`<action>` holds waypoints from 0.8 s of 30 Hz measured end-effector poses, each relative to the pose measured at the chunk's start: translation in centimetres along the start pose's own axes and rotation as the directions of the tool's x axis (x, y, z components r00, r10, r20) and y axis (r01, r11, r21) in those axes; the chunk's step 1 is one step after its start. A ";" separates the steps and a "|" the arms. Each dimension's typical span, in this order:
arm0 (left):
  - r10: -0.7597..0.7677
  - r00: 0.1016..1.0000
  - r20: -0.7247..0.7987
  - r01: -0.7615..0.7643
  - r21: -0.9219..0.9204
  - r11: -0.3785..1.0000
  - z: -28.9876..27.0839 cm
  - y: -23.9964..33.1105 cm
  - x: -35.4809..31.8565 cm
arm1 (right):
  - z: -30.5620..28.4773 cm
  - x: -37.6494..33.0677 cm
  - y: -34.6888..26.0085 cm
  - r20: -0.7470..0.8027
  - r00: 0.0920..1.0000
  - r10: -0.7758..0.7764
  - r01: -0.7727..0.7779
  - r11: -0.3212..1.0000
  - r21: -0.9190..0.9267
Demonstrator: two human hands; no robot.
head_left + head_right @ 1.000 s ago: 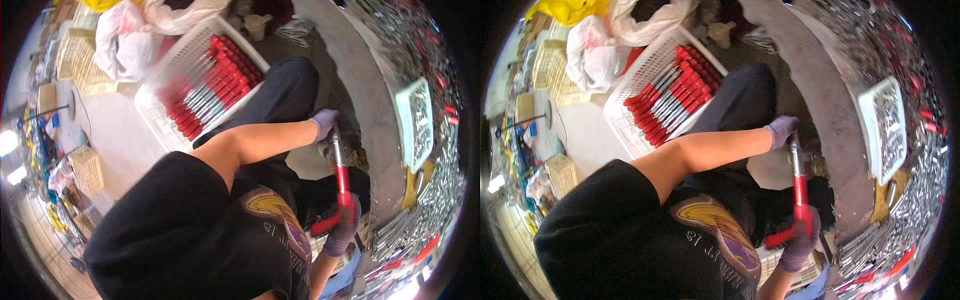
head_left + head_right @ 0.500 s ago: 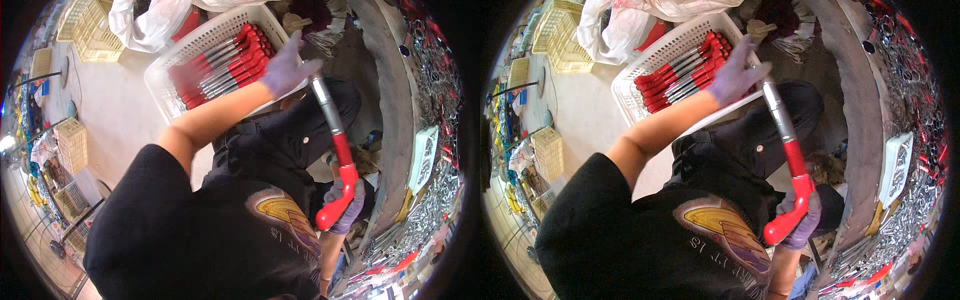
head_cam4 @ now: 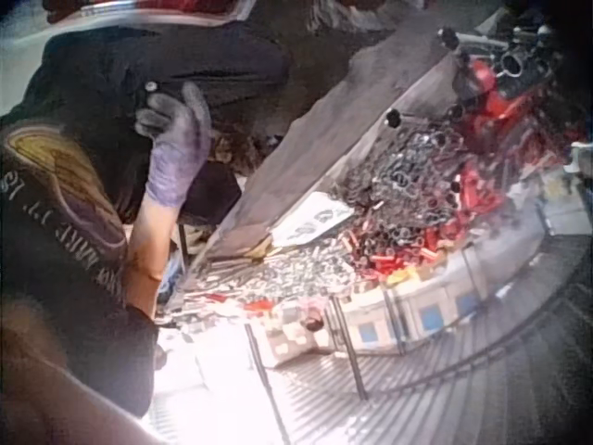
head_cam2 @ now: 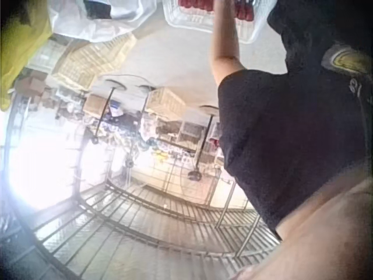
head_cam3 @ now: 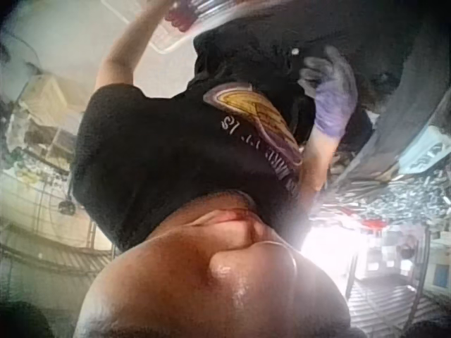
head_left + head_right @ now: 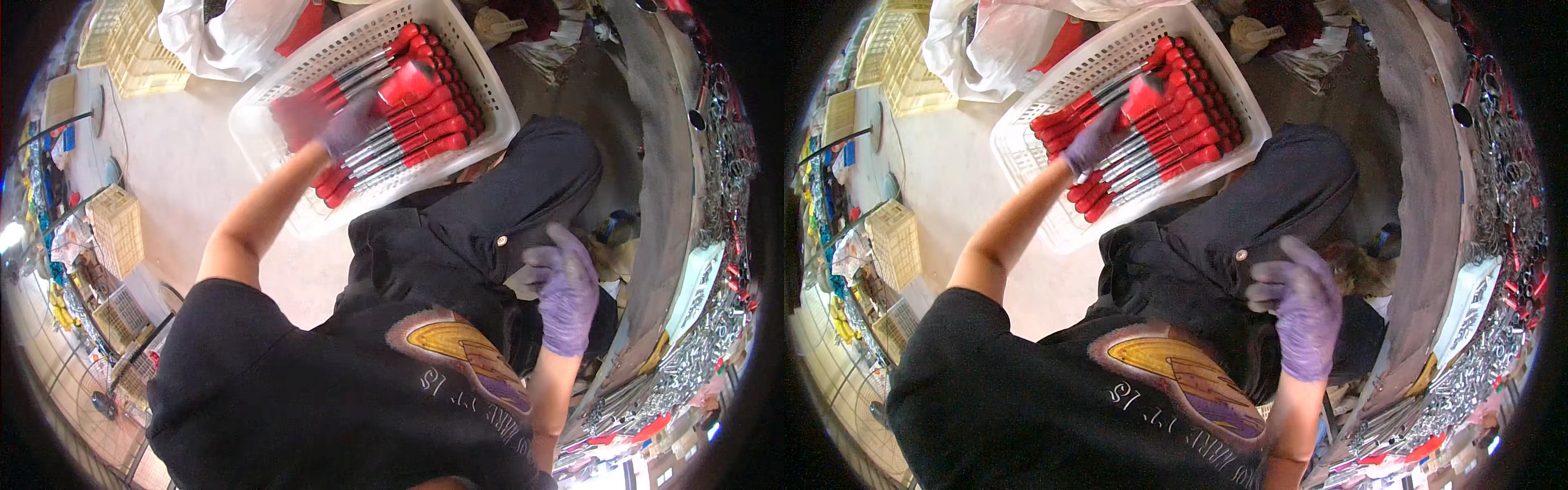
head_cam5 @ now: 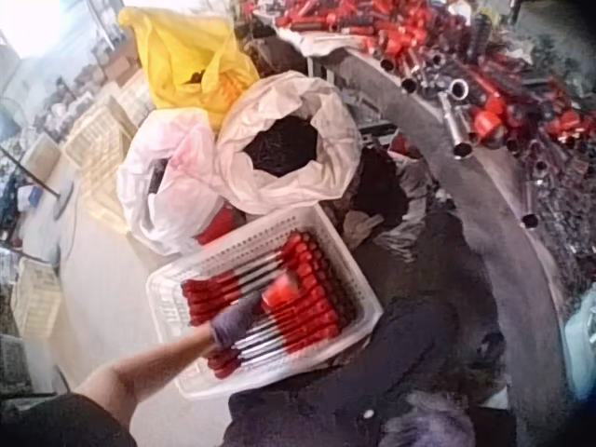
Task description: The person assembles tools by inserting metal components and springs into cylindrical bodies, attaching handles, and placing the assembled tools into a basket.
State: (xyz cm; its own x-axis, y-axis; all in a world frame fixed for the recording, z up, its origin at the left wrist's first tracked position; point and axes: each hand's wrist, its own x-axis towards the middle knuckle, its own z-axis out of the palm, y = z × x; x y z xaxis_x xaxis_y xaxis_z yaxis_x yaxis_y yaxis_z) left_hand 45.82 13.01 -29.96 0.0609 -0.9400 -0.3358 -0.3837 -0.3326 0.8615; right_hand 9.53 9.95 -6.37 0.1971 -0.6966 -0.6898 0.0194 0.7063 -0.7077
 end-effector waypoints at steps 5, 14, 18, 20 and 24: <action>0.119 0.987 -0.106 -0.051 0.494 0.868 -1.9 -8.8 10.4 | -4.0 -0.1 1.9 -0.174 0.978 -0.112 0.119 0.992 0.031; -0.232 0.964 0.131 0.170 0.367 0.915 1.9 -4.6 17.5 | -3.1 -0.5 2.8 -0.301 0.953 -0.031 0.011 0.998 -0.068; 0.004 0.995 0.097 -0.012 0.088 0.996 2.0 -3.6 18.9 | -2.3 0.0 2.2 -0.301 0.954 0.014 -0.043 0.995 -0.092; -0.009 0.995 0.100 -0.033 0.413 0.910 2.1 -4.0 19.6 | -2.4 -0.2 2.1 -0.300 0.954 0.025 -0.059 0.993 -0.104; -0.002 0.982 0.191 -0.107 0.561 0.821 2.3 -0.8 17.4 | -2.3 -0.4 2.9 -0.257 0.965 -0.051 0.024 0.994 -0.106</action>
State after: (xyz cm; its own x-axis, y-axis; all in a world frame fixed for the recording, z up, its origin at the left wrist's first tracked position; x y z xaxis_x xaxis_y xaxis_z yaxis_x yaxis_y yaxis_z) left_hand 45.07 -2.90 -37.37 -0.1152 -0.9075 -0.4039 -0.8382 -0.1294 0.5298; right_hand 7.25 11.98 -8.54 -0.0631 -0.7407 -0.6688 -0.0799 0.6718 -0.7364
